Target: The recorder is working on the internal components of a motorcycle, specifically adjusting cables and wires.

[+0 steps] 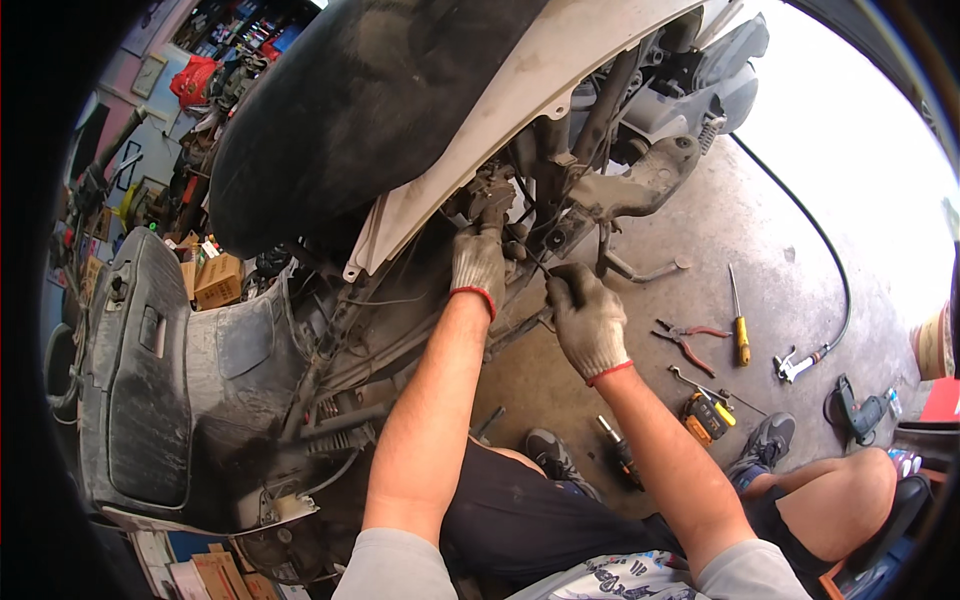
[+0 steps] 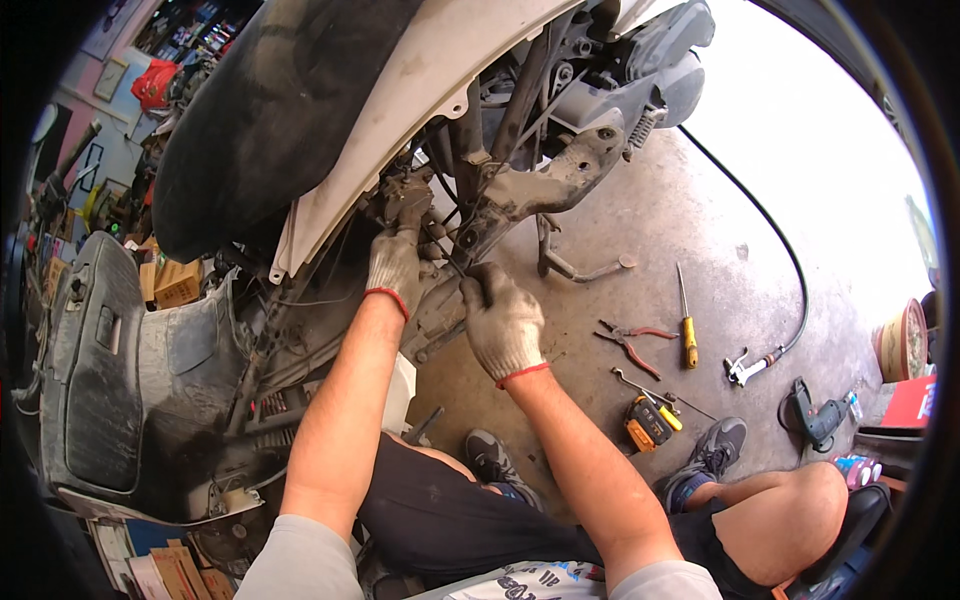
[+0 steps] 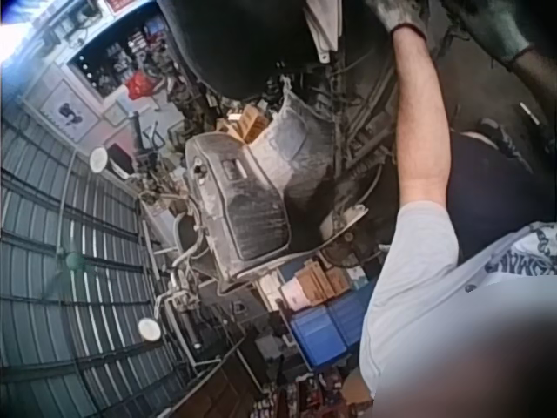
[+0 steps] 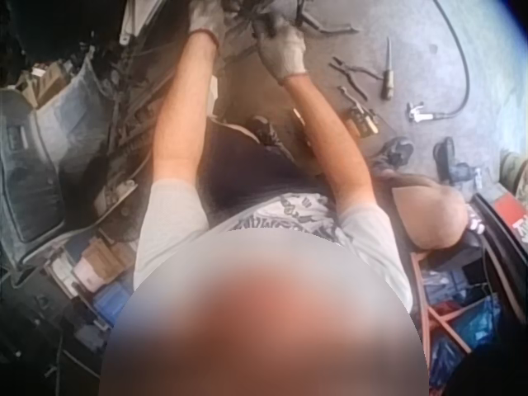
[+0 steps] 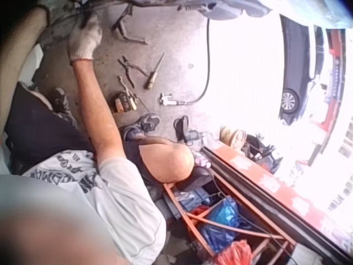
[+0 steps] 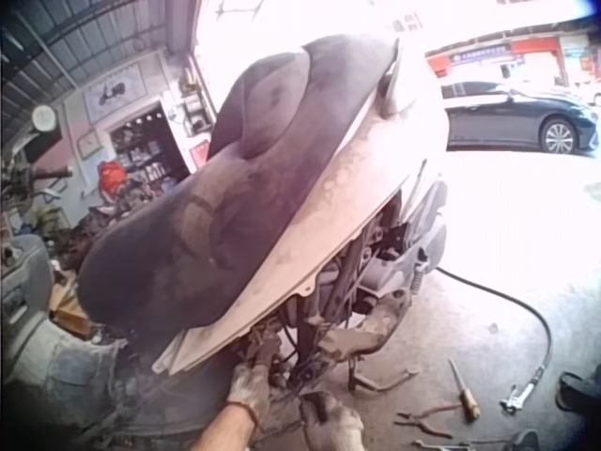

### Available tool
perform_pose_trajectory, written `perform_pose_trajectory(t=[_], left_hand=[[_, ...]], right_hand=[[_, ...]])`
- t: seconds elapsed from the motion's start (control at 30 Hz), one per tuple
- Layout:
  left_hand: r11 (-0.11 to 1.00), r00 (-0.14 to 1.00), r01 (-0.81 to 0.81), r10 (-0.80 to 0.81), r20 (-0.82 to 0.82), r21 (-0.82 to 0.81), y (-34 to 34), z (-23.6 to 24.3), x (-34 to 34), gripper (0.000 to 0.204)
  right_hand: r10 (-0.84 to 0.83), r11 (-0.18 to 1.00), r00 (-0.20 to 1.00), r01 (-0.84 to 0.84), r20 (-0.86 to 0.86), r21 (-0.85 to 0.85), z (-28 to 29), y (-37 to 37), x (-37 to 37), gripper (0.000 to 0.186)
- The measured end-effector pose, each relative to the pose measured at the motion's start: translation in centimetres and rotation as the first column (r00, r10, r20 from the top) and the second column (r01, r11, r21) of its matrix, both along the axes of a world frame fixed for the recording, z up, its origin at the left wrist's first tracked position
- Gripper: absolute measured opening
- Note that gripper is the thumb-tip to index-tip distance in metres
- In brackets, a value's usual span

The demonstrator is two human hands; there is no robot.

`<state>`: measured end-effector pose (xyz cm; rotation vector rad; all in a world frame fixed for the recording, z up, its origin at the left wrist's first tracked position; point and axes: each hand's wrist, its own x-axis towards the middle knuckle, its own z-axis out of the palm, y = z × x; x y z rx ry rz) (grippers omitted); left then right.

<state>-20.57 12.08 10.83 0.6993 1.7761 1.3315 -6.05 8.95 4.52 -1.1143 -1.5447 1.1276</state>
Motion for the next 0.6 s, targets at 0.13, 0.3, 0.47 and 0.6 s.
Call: perform_pose_trajectory(t=[0.13,0.3,0.47,0.6], left_hand=[[1.0,1.0,0.003,-0.003,-0.014,0.01,-0.1,-0.5,-0.6,0.041],[1.0,1.0,0.002,-0.002,-0.017,0.002,-0.2,-0.2,-0.1,0.041],[1.0,1.0,-0.006,0.006,0.002,0.01,0.1,-0.4,-0.2,0.042],[0.995,0.995,-0.094,0.093,0.045,0.03,0.2,-1.0,-0.4,0.045]], right_hand=[[-0.193,0.528,0.461,-0.695,-0.866,-0.488,0.9,0.4,-0.2,0.029],[-0.038,0.757,0.806,-0.363,-0.591,-0.543,2.8,-0.2,-0.1,0.027],[-0.016,0.638,0.746,-0.505,-0.665,-0.581,1.6,0.6,1.3,0.025],[0.051,0.787,0.881,-0.325,-0.471,-0.524,3.0,-0.7,2.1,0.021]])
